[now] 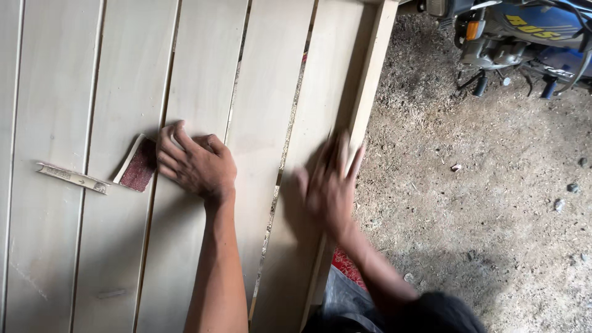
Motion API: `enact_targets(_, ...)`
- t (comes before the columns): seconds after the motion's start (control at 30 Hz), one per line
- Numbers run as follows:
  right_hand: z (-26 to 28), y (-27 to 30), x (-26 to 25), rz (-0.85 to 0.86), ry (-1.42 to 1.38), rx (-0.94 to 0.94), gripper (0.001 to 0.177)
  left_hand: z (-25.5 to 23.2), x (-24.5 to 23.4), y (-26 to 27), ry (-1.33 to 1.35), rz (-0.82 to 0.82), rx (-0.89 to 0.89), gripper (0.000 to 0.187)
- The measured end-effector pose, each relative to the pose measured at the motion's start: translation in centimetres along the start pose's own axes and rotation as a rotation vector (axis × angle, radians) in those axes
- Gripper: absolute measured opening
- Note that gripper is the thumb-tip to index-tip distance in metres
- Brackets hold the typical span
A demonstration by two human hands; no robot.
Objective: The person sands the surface of a large wooden panel using a sanding block. They work methodically across the planks, smoothing the wood and occasionally wiping the surface with their hands to remove dust.
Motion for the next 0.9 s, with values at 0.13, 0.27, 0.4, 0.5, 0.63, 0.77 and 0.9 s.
enact_targets(0.13,4.9,10.3,-6.3,0.224,-0.193,-0.005,0.09,0.2,-0.1,0.2,0.024,0.023,-0.017,0.055)
enact_targets(0.27,1.0,4.8,-2.1,0.055,-0.104,-0.005,0.085,-0.1,-0.3,0.0,0.026,0.014,-0.015,0.055)
enact_targets(0.4,-6.4,-14.2,6.1,-0.17,0.089,-0.038,0.08,0.1,0.1,0.0,-0.001,0.028,-0.011,0.052)
enact_targets(0.5,-9.3,-23.2,7.2,-0.085,0.001,0.091,0.077,0.0,0.1,0.0,-0.003,-0.007,0.005,0.054)
enact_targets(0.63,-7.7,-16.2,6.2,-0.148,0.051,-0.003,0.085,0.5,0.0,0.6,-0.021,0.039,-0.021,0.054)
enact_targets(0.77,0.7,1.7,-1.3,0.038,0.012,-0.063,0.084,-0.2,0.3,-0.3,0.022,-0.027,0.007,0.055)
enact_targets(0.9,3.7,9.9,-6.9,0.253,-0.175,-0.132,0.089,0.3,0.4,0.3,0.035,0.016,-0.016,0.054)
Point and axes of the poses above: each hand's wrist, its own y-axis away from the middle knuckle, its own x-axis out of the palm, z = x × y, the point moved 2 cm from there along -y, towards the middle knuckle, and after that the axes turned 12 degrees about -z, right-handed, at the moved point
